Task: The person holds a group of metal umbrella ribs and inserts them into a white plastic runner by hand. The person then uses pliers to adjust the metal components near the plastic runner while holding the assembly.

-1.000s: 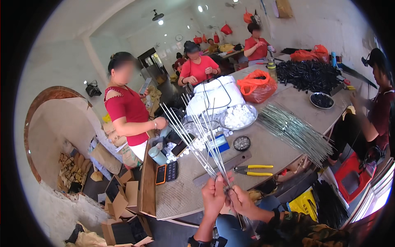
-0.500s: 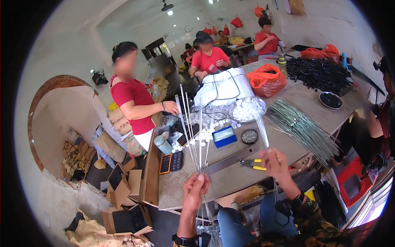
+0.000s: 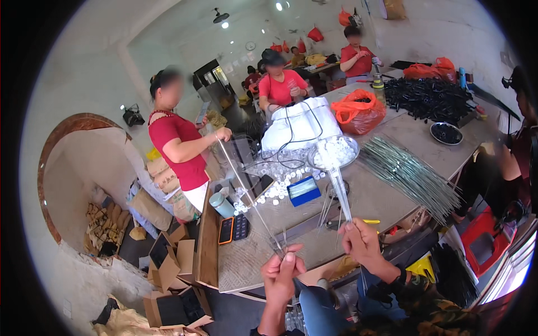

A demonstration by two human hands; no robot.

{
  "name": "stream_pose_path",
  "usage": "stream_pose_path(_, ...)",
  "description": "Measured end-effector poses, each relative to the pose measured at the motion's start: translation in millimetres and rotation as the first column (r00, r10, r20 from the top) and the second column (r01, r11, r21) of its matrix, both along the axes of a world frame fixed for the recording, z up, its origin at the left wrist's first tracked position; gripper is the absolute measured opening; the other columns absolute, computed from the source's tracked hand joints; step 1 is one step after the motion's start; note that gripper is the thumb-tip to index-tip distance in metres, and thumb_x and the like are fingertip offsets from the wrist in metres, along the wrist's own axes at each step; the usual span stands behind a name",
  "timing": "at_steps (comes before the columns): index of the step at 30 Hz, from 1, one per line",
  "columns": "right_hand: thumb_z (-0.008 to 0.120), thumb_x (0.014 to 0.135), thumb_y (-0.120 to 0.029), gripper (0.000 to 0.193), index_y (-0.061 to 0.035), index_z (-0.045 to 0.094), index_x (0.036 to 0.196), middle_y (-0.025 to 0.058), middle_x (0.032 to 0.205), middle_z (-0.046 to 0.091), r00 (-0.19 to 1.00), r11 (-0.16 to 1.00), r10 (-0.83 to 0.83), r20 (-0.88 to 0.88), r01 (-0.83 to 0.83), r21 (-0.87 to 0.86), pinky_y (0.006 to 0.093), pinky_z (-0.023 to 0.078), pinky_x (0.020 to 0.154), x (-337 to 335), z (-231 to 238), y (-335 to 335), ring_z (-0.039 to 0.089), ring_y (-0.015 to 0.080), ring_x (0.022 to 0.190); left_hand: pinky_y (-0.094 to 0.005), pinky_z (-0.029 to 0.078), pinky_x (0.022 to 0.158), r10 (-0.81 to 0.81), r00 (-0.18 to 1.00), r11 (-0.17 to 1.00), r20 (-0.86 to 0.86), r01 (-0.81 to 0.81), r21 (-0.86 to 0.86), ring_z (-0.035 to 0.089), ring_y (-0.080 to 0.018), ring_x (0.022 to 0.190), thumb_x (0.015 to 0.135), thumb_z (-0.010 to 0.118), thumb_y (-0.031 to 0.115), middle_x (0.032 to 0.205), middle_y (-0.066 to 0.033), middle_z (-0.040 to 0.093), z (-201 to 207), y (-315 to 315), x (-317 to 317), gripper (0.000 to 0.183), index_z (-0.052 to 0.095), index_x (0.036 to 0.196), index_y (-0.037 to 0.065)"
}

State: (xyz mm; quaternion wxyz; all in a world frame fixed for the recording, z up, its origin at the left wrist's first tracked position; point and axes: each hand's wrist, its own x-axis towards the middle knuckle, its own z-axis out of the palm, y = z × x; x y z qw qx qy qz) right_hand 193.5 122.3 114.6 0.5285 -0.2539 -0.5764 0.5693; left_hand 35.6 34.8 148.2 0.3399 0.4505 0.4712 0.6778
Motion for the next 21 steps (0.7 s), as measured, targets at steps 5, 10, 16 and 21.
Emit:
stream_pose_path(5,0.036,0.092,-0.022,0.025,-0.002,0.05,0.085,-0.0015,0.05,0.042,0.992,0.992,0.096,0.079,-0.102,0.068,0.0195,0.028,0.039,-1,2,14,0.034,0.0025,0.042,-0.0185,0.02,0.039,0.024,0.994,0.989,-0.11,-0.039,-0.142,0.032,-0.0016,0.042,0.086,0.051,0.017,0.053,-0.0008,0.049,-11,19,-36,0.021,0.061,0.089,-0.001)
stream_pose_path(10,0.036,0.093,-0.026,0.028,-0.0023,0.05,0.086,-0.0004,0.053,0.045,0.999,0.999,0.025,0.026,-0.024,-0.039,0.018,0.028,0.035,12,11,24,0.035,0.0026,0.037,-0.0187,0.018,0.036,0.085,0.996,0.97,-0.03,-0.089,-0.225,0.029,-0.0011,0.038,0.083,0.051,0.01,0.054,-0.003,0.051,-16,26,-61,0.015,0.06,0.084,-0.001)
stream_pose_path(16,0.036,0.092,-0.026,0.029,-0.002,0.052,0.088,0.0001,0.055,0.047,0.991,0.994,0.083,0.103,-0.075,-0.074,0.0172,0.03,0.034,16,13,22,0.037,0.0032,0.038,-0.0223,0.022,0.038,0.077,0.893,0.978,0.444,0.019,-0.206,0.027,-0.0075,0.039,0.087,0.045,0.02,0.05,-0.0037,0.044,-14,15,-87,0.022,0.052,0.091,0.0)
stream_pose_path(21,0.038,0.092,-0.021,0.024,-0.0013,0.052,0.089,0.0001,0.055,0.048,0.976,0.985,0.169,0.137,-0.163,-0.054,0.0189,0.03,0.036,0,21,14,0.037,0.0032,0.04,-0.0223,0.024,0.044,-0.149,0.909,0.986,0.39,0.164,-0.004,0.03,-0.0083,0.044,0.091,0.043,0.026,0.05,-0.0019,0.042,-2,23,-52,0.036,0.05,0.104,-0.006)
